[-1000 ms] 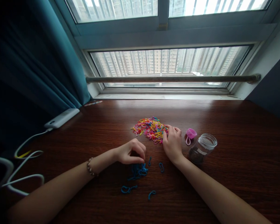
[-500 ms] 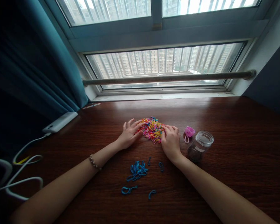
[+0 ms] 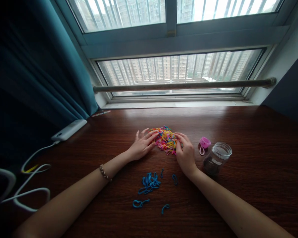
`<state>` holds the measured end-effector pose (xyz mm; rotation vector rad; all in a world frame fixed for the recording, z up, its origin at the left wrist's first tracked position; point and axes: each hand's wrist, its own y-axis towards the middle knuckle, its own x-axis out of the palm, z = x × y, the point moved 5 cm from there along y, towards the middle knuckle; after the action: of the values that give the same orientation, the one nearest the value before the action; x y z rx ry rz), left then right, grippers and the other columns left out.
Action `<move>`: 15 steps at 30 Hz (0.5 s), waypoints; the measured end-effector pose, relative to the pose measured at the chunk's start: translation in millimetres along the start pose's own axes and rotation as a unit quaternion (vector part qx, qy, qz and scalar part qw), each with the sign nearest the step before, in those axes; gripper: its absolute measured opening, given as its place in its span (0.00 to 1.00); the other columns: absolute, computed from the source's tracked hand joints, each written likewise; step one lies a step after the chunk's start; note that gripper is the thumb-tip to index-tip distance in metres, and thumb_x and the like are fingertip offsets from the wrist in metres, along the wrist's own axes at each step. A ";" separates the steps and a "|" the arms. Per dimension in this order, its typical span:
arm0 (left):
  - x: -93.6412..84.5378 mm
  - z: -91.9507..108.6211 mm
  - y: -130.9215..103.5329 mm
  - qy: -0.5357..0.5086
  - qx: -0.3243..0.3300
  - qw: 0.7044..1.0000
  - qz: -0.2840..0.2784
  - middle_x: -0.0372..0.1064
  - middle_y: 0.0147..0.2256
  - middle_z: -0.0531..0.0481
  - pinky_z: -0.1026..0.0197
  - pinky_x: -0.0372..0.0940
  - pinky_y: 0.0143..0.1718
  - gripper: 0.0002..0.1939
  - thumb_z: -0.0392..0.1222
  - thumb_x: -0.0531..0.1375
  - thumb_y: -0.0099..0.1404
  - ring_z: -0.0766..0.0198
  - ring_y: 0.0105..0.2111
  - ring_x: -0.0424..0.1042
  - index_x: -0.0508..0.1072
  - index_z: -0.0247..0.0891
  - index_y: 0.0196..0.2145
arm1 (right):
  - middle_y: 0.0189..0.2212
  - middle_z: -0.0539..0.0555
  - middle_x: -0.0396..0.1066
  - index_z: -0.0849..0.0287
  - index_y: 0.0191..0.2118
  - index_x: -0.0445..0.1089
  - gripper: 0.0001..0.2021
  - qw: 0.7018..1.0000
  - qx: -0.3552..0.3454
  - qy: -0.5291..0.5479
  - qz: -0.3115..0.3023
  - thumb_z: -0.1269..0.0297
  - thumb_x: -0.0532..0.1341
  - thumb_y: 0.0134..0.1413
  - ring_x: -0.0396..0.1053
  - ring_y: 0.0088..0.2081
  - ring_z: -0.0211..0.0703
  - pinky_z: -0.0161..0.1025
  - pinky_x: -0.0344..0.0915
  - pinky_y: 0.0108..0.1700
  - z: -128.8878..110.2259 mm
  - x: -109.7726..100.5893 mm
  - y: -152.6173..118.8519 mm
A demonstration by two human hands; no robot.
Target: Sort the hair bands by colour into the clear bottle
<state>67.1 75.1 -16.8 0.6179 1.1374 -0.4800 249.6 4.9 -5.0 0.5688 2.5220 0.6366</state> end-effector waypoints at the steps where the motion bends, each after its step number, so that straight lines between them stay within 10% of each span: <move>1: 0.5 0.1 0.2 0.000 0.000 1.000 -0.005 0.50 0.58 0.54 0.31 0.27 0.53 0.22 0.53 0.44 0.64 0.48 0.59 0.38 0.53 0.56 0.56 | 0.43 0.58 0.67 0.60 0.40 0.69 0.14 1.000 0.000 0.004 -0.001 0.71 0.49 0.52 0.64 0.46 0.45 0.46 0.59 0.50 0.0 0.1 -0.1; 15: 3.0 1.7 1.4 0.014 0.013 1.000 -0.013 0.46 0.60 0.56 0.31 0.25 0.53 0.24 0.55 0.42 0.64 0.48 0.60 0.36 0.48 0.57 0.57 | 0.44 0.57 0.67 0.60 0.41 0.70 0.15 0.999 0.010 0.050 -0.003 0.73 0.48 0.52 0.63 0.46 0.43 0.44 0.59 0.51 -3.9 -0.9 0.4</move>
<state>70.2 74.9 -18.8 0.6339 1.1691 -0.5105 248.4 3.5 -1.4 0.5477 2.6255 0.6534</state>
